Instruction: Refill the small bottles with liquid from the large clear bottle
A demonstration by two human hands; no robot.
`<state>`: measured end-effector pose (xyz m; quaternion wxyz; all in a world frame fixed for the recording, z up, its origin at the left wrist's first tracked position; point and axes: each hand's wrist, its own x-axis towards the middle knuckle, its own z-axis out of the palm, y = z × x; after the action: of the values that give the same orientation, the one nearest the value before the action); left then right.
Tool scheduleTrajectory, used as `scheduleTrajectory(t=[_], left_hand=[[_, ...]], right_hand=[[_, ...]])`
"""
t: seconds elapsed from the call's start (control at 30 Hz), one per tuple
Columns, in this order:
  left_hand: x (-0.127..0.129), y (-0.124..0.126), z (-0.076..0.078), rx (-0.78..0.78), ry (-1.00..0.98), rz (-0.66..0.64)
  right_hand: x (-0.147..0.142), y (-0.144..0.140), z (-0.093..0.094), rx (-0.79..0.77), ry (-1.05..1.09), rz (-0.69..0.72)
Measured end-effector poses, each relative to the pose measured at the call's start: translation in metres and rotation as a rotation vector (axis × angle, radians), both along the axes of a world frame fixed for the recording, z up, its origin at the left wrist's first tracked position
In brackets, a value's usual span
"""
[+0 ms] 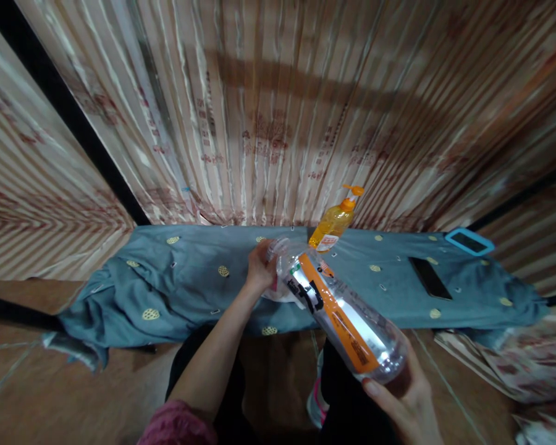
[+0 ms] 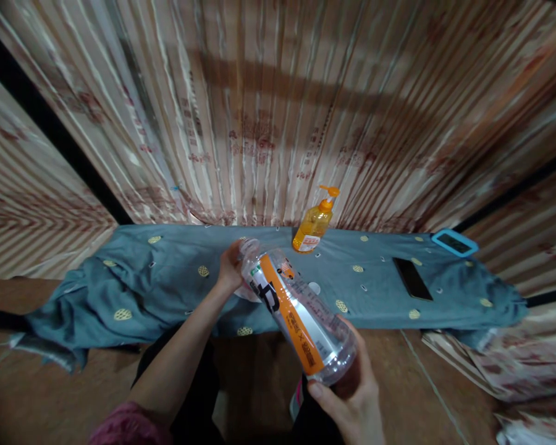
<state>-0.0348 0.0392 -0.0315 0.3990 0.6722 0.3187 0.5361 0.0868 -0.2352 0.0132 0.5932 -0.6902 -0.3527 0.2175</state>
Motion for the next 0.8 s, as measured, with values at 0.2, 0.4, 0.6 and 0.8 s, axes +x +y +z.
scheduleTrajectory(t=[0.2,0.4,0.6,0.8], left_hand=[[-0.002,0.004,-0.008,-0.008,-0.029,-0.042],[0.0,0.003,-0.007,-0.01,-0.011,-0.032],[-0.001,0.0,0.004,0.044,0.042,-0.022],[-0.005,-0.001,0.016,0.03,0.139,-0.049]], right_hand=[[0.003,0.0,-0.004,0.069,-0.023,0.055],[-0.012,0.0,0.01,0.014,0.074,-0.065],[-0.002,-0.004,0.004,-0.037,0.02,-0.05],[0.021,-0.01,-0.006,-0.03,-0.156,0.082]])
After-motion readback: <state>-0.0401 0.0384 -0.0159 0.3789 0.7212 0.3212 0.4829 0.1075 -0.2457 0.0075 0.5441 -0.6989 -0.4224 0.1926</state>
